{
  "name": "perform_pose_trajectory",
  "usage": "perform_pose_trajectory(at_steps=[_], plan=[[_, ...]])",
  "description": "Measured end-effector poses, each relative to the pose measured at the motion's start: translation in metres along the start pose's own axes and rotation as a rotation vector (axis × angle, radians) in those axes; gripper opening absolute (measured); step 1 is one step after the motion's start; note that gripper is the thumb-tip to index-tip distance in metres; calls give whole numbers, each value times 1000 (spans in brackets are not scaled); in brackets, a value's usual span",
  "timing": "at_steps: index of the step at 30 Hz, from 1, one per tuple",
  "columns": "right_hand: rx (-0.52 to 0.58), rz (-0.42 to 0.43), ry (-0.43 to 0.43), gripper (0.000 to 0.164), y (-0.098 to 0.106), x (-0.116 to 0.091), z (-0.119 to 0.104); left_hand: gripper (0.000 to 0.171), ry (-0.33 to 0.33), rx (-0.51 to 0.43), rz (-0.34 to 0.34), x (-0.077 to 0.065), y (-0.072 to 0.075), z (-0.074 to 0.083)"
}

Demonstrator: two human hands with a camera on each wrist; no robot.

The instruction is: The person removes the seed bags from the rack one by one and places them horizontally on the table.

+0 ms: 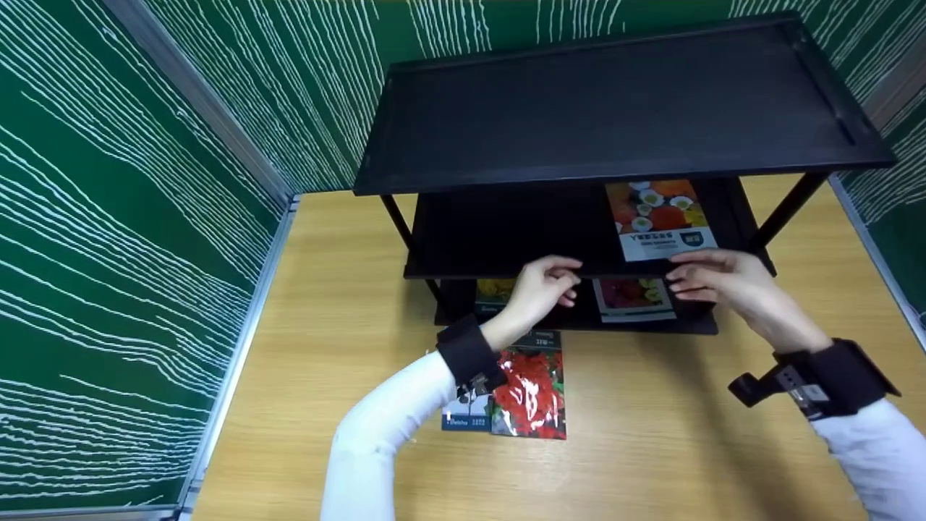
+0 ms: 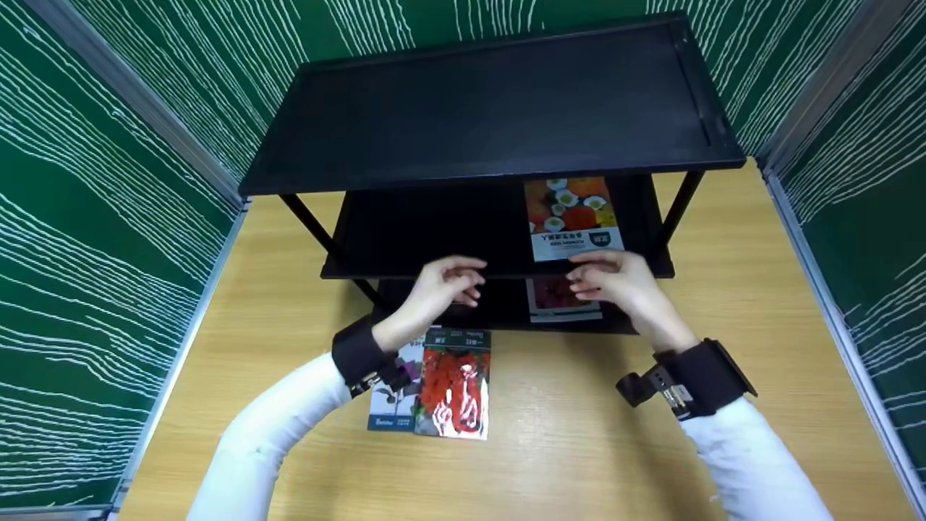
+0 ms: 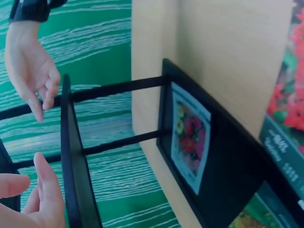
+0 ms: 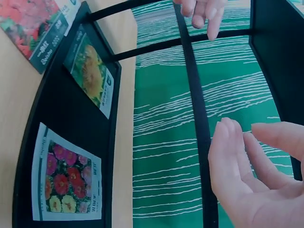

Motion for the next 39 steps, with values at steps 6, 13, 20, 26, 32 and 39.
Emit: perform_pose_trajectory(at_steps=[6, 13, 20, 26, 32, 39], plan=[[15, -39, -10, 30, 21, 20, 10, 25, -27, 31, 24, 11, -10, 14], [79, -112, 18, 38, 86, 86, 65, 24, -62, 137, 34, 22, -19, 27], [-207, 161, 38, 36, 16, 35, -14, 24, -77, 184, 60, 37, -28, 29], [-300, 237, 128, 38, 3, 32, -26, 25, -24, 243, 57, 47, -36, 29], [-445, 352, 234, 37, 4, 40, -27, 26, 16, 252, 63, 55, -45, 27], [-549, 404, 164, 53, 5, 48, -27, 28, 52, 266, 71, 61, -54, 27]])
Point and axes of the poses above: each hand's wrist, its own x-axis towards the middle knuckle, its own y-axis out of the back of the hand, z = x × y, the point moved 1 cm from there along x, towards the middle knuckle, and after that the axes turned 15 degrees about z, right-handed, at the moved point
